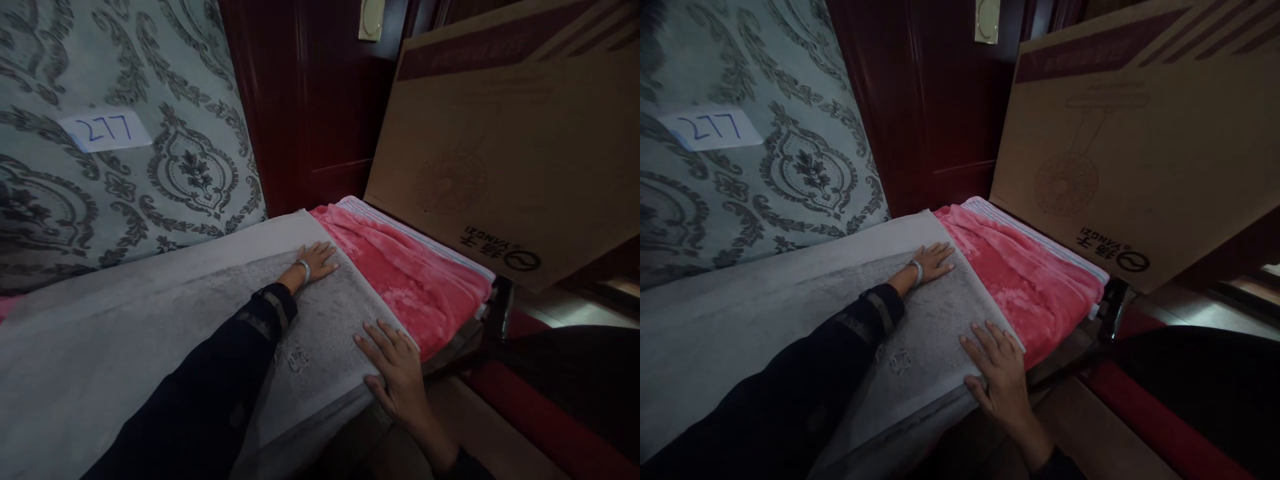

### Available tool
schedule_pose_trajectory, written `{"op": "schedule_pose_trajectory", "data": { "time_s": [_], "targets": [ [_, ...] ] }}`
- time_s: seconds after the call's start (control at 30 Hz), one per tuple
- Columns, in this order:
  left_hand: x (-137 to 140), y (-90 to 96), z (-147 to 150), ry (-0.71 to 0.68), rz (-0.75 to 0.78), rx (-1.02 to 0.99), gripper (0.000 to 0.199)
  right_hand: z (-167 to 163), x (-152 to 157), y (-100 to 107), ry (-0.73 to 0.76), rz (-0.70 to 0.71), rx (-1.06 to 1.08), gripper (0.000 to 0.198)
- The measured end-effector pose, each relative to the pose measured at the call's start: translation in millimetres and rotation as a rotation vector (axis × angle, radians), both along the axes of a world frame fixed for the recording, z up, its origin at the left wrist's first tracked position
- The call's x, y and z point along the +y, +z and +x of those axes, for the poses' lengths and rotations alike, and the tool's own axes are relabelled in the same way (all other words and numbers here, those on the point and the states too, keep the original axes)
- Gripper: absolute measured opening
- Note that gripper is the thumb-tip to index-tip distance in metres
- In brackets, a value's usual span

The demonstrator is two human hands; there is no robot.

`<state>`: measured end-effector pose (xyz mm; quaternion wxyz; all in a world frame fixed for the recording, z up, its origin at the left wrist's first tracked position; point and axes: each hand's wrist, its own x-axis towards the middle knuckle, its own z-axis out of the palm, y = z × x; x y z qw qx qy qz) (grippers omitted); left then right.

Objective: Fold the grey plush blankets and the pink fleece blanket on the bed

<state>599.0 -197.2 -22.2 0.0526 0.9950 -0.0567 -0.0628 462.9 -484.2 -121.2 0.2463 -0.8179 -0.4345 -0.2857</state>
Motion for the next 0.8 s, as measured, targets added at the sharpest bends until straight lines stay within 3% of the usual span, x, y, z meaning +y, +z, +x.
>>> {"op": "schedule_pose_trajectory", "data": {
  "time_s": [0.2, 0.37, 0.53, 0.67, 0.8],
  "targets": [
    [-23, 21.9, -15, 0.122, 0.045, 0.05, 0.066, 2, -1, 0, -0.012, -0.028, -0.017, 0.05],
    [-32, 33.5, -79, 0.112, 0.021, 0.09, 0.062, 3, -1, 3, -0.03, -0.055, -0.014, 0.047],
    [15, 32.5, -213, 0.099, 0.08, 0.13, 0.062, 4, -5, 4, -0.03, -0.078, 0.021, 0.048],
    [62, 21.6, -347, 0.312, 0.118, 0.091, 0.065, 7, -9, 2, -0.031, -0.118, 0.061, 0.051],
    [86, -4.6, -465, 0.553, 0.155, -0.083, 0.062, 8, -13, 3, -0.045, -0.172, 0.084, 0.053]
  ]
}}
